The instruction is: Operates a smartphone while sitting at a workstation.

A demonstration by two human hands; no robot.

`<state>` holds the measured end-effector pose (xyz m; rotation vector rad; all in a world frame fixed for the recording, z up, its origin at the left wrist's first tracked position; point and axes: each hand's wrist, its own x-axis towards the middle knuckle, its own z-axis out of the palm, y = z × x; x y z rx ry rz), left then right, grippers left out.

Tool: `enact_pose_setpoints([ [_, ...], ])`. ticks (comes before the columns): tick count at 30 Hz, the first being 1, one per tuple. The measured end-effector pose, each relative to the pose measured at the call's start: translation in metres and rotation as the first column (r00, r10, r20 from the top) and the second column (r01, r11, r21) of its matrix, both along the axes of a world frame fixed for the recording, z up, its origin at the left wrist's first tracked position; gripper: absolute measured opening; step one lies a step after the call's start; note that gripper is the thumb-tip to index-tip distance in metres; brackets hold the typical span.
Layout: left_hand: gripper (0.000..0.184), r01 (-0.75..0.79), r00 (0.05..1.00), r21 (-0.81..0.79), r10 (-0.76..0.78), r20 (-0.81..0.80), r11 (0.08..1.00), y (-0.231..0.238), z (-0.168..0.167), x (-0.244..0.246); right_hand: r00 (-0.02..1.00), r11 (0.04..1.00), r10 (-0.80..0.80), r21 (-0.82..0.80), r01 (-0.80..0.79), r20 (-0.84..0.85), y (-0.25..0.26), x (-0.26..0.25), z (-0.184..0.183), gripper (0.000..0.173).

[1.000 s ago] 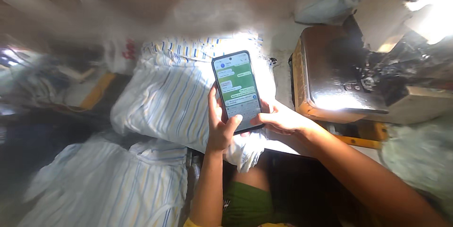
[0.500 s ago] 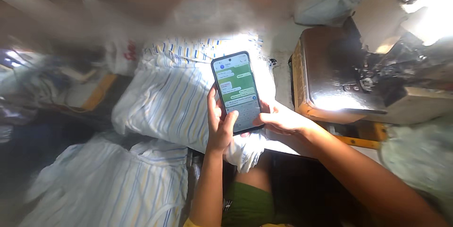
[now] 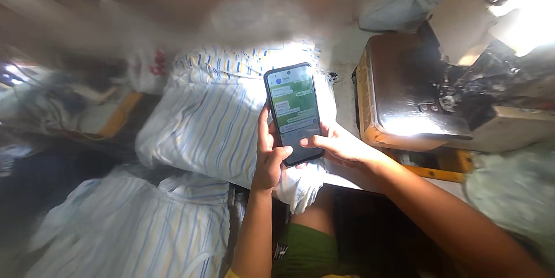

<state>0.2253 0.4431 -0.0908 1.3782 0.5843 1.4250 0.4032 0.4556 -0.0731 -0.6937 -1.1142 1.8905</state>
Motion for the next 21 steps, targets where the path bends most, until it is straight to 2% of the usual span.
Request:
enact_pose_setpoints([
  [5, 0.084, -0.007, 0.999, -0.061, 0.009, 0.035, 0.998, 0.001, -0.001, -0.001, 0.999, 0.990, -0.006, -0.139, -0.002, -0.052, -0.005, -0.001, 0.011, 0.032],
  [7, 0.084, -0.008, 0.999, -0.068, 0.010, 0.032, 0.998, 0.001, -0.001, -0.001, 0.999, 0.990, 0.003, -0.143, -0.010, -0.049, -0.004, 0.000, 0.011, 0.033],
  [9, 0.083, -0.010, 0.999, -0.065, 0.013, 0.038, 0.998, 0.001, 0.000, -0.001, 0.998, 0.995, 0.031, -0.094, -0.036, -0.051, -0.002, 0.001, 0.006, 0.033],
  [13, 0.083, -0.003, 0.998, -0.065, 0.007, 0.058, 0.998, 0.001, 0.001, -0.001, 0.996, 0.990, 0.089, 0.111, -0.090, 0.016, 0.004, 0.006, -0.008, 0.045],
  [21, 0.086, 0.064, 0.998, -0.013, -0.064, 0.017, 0.998, 0.000, -0.001, -0.002, 1.000, 0.995, -0.001, 0.101, 0.000, 0.010, 0.001, -0.001, -0.005, 0.043],
])
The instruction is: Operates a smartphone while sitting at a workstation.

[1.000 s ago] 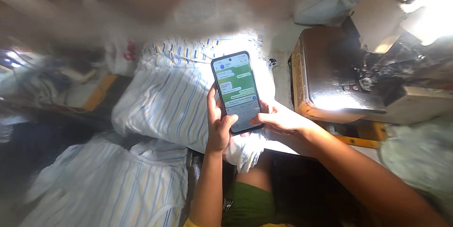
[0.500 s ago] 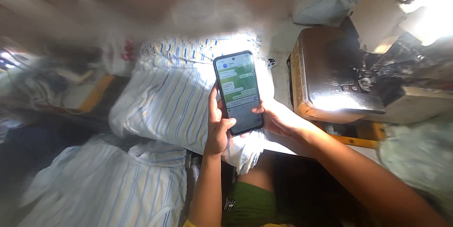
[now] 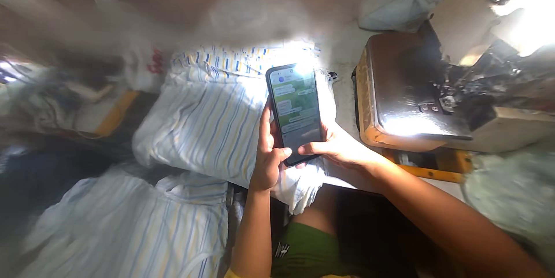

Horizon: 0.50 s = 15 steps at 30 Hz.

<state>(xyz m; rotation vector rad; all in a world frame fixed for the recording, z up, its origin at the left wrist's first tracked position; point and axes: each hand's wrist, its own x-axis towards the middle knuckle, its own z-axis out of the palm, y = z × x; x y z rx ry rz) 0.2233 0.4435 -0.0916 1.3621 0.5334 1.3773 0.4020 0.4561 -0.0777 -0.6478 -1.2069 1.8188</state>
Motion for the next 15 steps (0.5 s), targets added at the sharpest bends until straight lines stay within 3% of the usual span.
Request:
enact_pose_setpoints([
  [11, 0.087, -0.109, 0.990, 0.006, 0.109, -0.089, 0.994, -0.0005, 0.0023, 0.0025, 1.000, 0.996, -0.004, -0.087, 0.003, -0.005, -0.0033, 0.0014, 0.0059, 0.036],
  [15, 0.080, -0.193, 0.969, 0.068, 0.201, -0.145, 0.979, 0.0002, 0.0031, 0.0051, 0.999, 0.996, 0.043, -0.081, -0.044, -0.016, -0.0030, 0.0039, 0.0048, 0.043],
])
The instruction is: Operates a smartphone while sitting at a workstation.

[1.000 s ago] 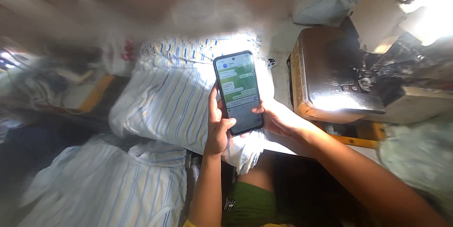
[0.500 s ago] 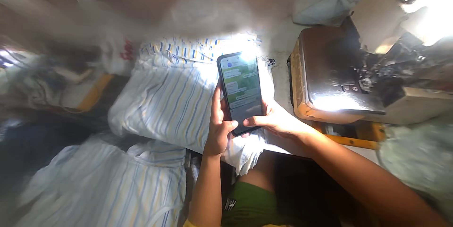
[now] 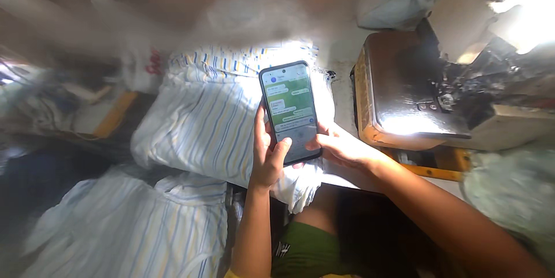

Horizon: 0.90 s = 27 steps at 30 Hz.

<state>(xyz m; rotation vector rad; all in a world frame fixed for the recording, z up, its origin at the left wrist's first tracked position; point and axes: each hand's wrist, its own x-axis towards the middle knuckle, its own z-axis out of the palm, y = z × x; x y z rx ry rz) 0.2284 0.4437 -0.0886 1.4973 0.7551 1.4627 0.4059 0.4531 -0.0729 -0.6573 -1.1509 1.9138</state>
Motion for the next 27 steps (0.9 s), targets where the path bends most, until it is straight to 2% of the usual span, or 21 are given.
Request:
enact_pose_setpoints([
  [3, 0.079, -0.033, 0.999, -0.001, 0.033, -0.011, 0.999, 0.000, 0.000, 0.001, 1.000, 0.999, 0.015, 0.048, -0.015, 0.017, 0.001, 0.002, -0.003, 0.047],
  [12, 0.087, 0.110, 0.982, -0.060, -0.099, 0.159, 0.992, -0.002, -0.001, -0.003, 0.996, 0.994, 0.085, 0.071, -0.084, -0.021, 0.004, 0.006, -0.005, 0.050],
  [17, 0.088, 0.150, 0.971, -0.089, -0.130, 0.200, 0.985, 0.000, -0.001, -0.004, 0.979, 0.984, 0.178, 0.006, -0.179, -0.094, 0.006, 0.010, 0.000, 0.053],
  [20, 0.089, 0.169, 0.972, -0.083, -0.152, 0.181, 0.982, 0.001, -0.001, -0.005, 0.963, 0.973, 0.230, 0.005, -0.232, -0.143, 0.007, 0.012, 0.002, 0.052],
  [27, 0.098, 0.140, 0.987, -0.037, -0.136, 0.084, 0.990, 0.001, -0.002, -0.006, 0.975, 0.982, 0.181, -0.033, -0.186, -0.130, 0.006, 0.009, 0.000, 0.052],
])
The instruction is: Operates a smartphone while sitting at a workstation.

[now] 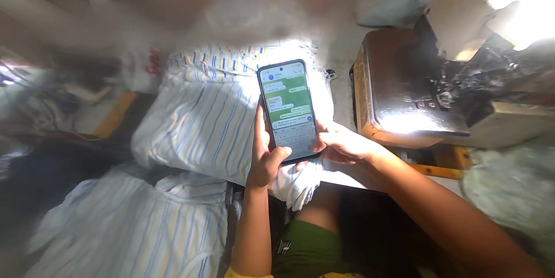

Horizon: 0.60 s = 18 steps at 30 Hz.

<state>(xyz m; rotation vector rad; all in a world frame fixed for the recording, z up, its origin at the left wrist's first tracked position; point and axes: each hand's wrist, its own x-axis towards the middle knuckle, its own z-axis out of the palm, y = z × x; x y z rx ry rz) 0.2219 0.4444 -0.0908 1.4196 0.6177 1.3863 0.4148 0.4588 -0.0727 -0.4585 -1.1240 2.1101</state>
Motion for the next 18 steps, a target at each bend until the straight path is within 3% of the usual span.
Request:
enact_pose_setpoints([
  [7, 0.101, -0.097, 0.986, 0.140, 0.114, -0.122, 0.985, 0.0025, 0.0012, 0.0037, 0.998, 0.999, -0.040, -0.003, 0.040, 0.040, -0.0019, -0.0023, 0.0000, 0.050],
  [12, 0.098, -0.006, 1.000, 0.039, 0.006, -0.008, 0.999, 0.0006, -0.0008, 0.0004, 0.997, 0.998, -0.053, -0.029, 0.054, 0.049, -0.0027, -0.0052, 0.0036, 0.042],
  [18, 0.097, 0.010, 0.999, -0.035, -0.008, 0.051, 0.999, 0.0007, -0.0009, 0.0001, 0.998, 0.997, -0.056, -0.052, 0.058, 0.042, -0.0017, -0.0057, 0.0030, 0.040],
])
